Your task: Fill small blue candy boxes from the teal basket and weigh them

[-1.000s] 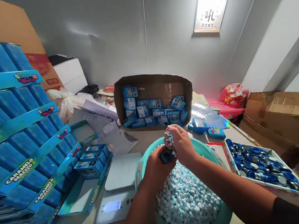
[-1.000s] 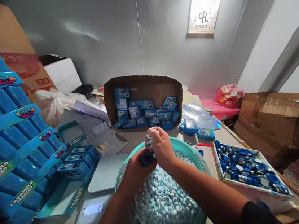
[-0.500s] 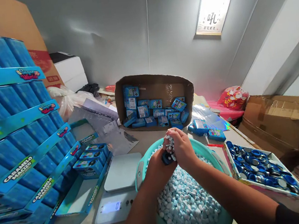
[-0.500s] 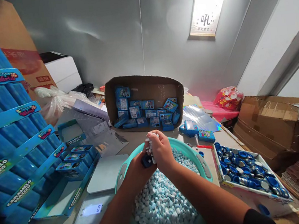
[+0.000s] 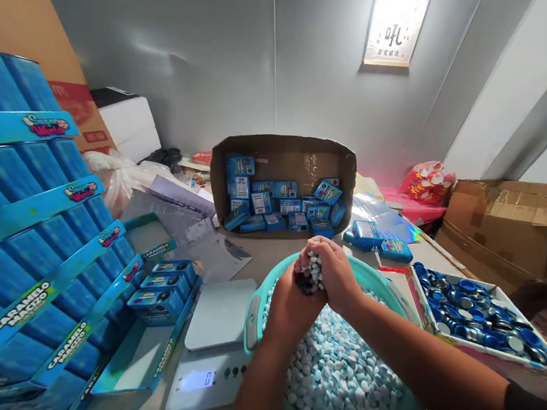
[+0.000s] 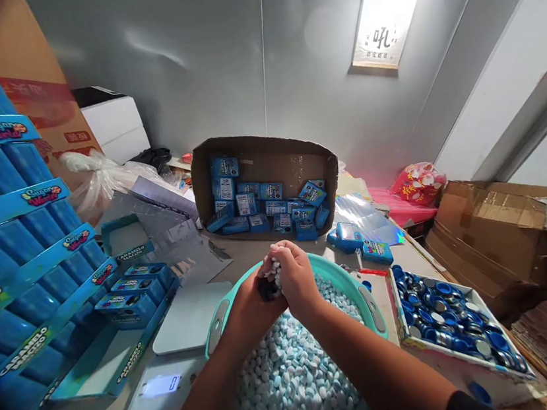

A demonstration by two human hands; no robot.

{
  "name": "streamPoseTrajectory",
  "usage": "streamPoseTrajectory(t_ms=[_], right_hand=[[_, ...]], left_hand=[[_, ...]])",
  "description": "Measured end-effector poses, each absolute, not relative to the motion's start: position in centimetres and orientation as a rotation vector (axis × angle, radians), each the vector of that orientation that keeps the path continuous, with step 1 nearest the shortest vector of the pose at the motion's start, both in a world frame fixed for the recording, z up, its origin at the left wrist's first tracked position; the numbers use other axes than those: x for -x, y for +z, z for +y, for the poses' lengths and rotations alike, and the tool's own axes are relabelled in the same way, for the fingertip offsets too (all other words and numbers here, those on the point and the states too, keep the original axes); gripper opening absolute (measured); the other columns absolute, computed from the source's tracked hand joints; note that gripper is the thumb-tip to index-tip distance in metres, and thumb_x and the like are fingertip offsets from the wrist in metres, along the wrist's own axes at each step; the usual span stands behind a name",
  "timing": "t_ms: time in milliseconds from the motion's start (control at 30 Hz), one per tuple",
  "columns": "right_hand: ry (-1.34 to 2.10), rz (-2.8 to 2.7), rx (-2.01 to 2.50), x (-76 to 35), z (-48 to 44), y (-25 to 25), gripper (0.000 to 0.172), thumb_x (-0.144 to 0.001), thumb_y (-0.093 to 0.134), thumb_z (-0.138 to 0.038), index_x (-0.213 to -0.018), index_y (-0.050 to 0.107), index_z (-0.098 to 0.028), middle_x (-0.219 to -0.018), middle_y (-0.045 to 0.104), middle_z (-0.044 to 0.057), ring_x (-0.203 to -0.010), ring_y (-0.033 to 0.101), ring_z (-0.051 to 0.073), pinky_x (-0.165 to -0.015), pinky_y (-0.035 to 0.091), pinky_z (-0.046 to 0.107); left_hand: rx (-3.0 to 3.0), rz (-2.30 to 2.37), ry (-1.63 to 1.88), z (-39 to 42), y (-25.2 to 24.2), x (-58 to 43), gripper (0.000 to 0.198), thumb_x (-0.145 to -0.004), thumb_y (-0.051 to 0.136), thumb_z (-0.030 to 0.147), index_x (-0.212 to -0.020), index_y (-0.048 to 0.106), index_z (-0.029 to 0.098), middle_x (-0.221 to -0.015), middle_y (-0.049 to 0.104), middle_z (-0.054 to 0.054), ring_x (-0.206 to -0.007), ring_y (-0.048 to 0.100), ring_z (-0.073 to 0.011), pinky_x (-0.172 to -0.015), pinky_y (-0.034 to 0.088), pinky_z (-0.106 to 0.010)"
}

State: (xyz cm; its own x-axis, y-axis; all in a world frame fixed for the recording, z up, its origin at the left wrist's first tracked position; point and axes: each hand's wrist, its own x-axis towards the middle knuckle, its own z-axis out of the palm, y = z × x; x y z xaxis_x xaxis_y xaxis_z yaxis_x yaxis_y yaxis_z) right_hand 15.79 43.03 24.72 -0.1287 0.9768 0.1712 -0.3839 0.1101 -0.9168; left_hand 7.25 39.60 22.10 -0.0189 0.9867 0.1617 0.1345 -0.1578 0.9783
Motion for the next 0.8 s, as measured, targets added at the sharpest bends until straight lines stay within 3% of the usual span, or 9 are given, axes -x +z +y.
streamPoseTrajectory(t_ms=[400, 800], right_hand=[[1.435, -1.037, 0.743, -16.0, 42.7, 24.7, 0.011, -0.069, 0.063, -0.027, -0.062, 0.058, -0.019, -0.056, 0.061, -0.003, -0.053, 0.054, 0.012, -0.055, 0.044, 0.025], [1.397, -1.045, 0.675, -15.8, 42.4, 24.6, 0.014, -0.074, 0.062, -0.026, -0.063, 0.056, -0.02, -0.051, 0.056, -0.005, -0.047, 0.052, 0.011, -0.052, 0.043, 0.024]], left_hand=[[-1.509, 1.22, 1.258, 39.4, 21.6, -6.6, 0.024, -0.068, 0.066, 0.018, -0.091, 0.06, 0.017, -0.078, 0.057, 0.003, -0.071, 0.045, -0.0113, -0.061, 0.04, -0.021], [-1.411, 1.191, 1.247, 39.5, 21.0, -6.7, 0.016, -0.068, 0.063, 0.019, -0.083, 0.058, 0.016, -0.076, 0.054, 0.002, -0.07, 0.044, -0.0114, -0.059, 0.037, -0.021]])
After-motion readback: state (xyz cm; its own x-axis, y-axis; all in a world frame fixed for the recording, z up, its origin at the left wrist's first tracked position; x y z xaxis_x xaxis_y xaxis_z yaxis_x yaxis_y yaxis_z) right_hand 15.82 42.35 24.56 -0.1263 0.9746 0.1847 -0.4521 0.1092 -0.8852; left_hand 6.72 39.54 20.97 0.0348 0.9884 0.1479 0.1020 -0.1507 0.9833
